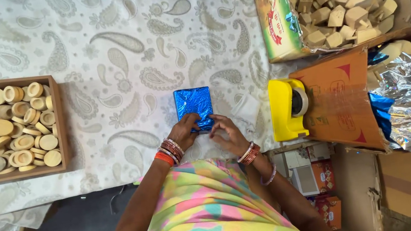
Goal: Manually wrap a small box and a round object in blue foil.
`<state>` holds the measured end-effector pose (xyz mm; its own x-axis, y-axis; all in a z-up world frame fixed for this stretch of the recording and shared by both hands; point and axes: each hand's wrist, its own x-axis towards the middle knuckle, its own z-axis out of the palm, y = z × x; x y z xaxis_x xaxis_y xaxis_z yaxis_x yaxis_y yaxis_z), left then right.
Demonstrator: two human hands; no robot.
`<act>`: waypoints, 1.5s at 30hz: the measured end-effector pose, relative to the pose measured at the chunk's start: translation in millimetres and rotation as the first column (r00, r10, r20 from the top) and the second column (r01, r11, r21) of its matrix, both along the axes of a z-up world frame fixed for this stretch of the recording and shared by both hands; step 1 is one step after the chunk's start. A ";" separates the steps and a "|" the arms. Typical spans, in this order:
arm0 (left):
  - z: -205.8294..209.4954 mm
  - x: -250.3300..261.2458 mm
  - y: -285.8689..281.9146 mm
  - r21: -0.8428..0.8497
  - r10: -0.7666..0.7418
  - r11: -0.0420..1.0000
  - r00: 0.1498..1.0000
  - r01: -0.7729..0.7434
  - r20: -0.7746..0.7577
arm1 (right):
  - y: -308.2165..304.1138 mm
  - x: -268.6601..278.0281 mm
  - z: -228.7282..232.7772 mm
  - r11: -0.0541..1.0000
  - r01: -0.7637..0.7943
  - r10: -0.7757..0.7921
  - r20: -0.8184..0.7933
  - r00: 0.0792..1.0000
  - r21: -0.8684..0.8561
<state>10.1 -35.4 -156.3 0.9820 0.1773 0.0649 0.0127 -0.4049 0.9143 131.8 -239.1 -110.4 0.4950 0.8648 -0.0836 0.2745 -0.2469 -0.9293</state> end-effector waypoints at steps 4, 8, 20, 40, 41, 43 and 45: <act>6.1 0.4 -0.3 -0.032 0.015 0.999 1.000 -0.016 -0.026 | 19.2 -6.1 20.5 0.996 -0.064 0.080 0.319 0.944 -0.059; 2.5 1.4 -1.3 -0.043 0.042 0.998 0.999 -0.042 -0.007 | 29.9 -3.0 14.0 0.988 -0.059 0.106 0.339 0.935 -0.144; -1.0 2.4 -0.8 -0.039 0.054 0.998 0.998 -0.054 -0.013 | 31.3 4.2 29.7 0.958 -0.172 0.251 0.388 0.887 -0.228; 2.0 2.5 -0.6 -0.026 0.073 0.997 0.997 -0.073 0.015 | 61.1 19.3 36.5 0.789 -0.297 0.577 0.484 0.658 -0.538; 2.3 2.4 -0.9 -0.038 0.074 0.997 0.997 -0.073 0.001 | 61.8 19.9 36.8 0.797 -0.300 0.571 0.492 0.658 -0.524; 3.0 1.9 -1.1 -0.051 0.074 0.996 0.997 -0.075 -0.014 | 63.4 20.6 37.3 0.804 -0.304 0.566 0.498 0.657 -0.511; 3.5 1.9 -1.1 -0.049 0.080 0.996 0.997 -0.080 -0.009 | 64.8 21.3 37.4 0.803 -0.305 0.568 0.505 0.650 -0.511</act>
